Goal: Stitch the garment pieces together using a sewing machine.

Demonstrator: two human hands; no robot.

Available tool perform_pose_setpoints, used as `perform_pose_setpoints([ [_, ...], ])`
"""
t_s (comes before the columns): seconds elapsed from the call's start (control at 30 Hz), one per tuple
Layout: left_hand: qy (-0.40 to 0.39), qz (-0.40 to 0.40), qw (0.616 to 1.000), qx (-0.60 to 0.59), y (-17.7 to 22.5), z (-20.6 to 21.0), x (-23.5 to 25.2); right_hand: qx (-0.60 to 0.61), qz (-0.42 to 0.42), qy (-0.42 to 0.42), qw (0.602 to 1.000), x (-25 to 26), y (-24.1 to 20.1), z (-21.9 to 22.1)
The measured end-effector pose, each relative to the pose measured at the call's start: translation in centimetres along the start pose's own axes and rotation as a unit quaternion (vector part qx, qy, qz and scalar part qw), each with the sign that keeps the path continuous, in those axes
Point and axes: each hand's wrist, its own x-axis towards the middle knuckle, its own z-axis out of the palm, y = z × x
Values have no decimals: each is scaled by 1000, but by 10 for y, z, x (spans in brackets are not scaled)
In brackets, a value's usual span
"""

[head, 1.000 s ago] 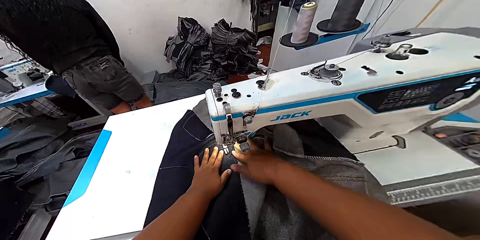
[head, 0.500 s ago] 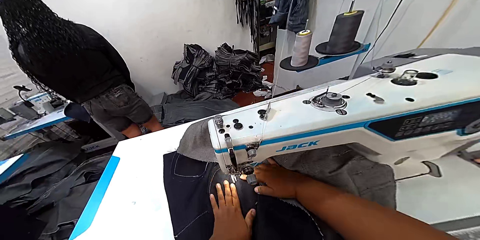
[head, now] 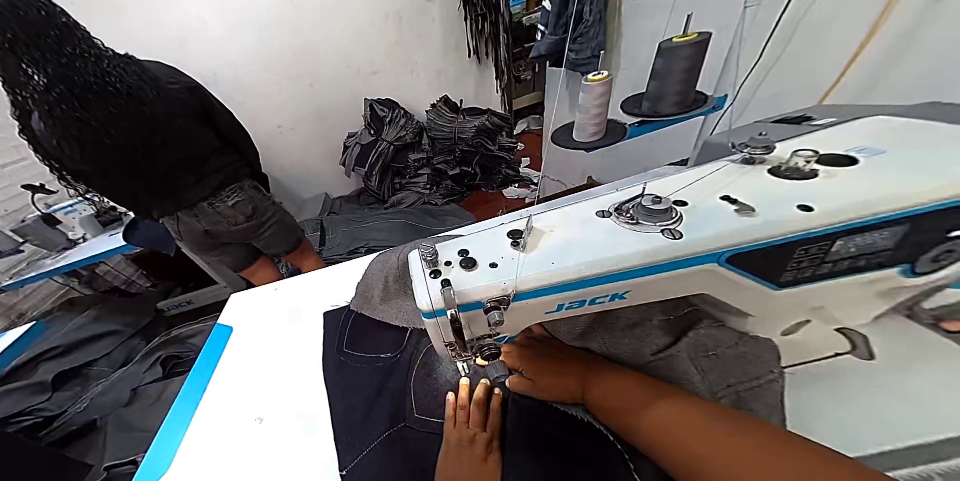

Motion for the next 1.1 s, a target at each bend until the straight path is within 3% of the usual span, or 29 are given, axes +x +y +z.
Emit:
perform_pose_setpoints([
  [0.1, 11, 68, 998, 1, -21, 1, -4, -46, 33, -29, 998, -4, -8, 3],
  [0.23, -59, 202, 977, -34, -73, -18, -3, -90, 84, -49, 991, -18, -30, 24],
  [0.33, -164, 296, 941, -21, -113, -43, 17, -48, 136, -3, 990, -19, -59, 50],
  [0.5, -211, 434, 876, -21, -158, -52, 50, -20, 245, -19, 969, -7, -115, 65],
  [0.8, -191, 479, 856, -15, -177, -48, 63, -38, 253, -43, 966, 3, -120, 62],
  [1.1, -178, 402, 897, 45, -165, -54, 52, -97, 175, -11, 980, 4, -81, 56],
])
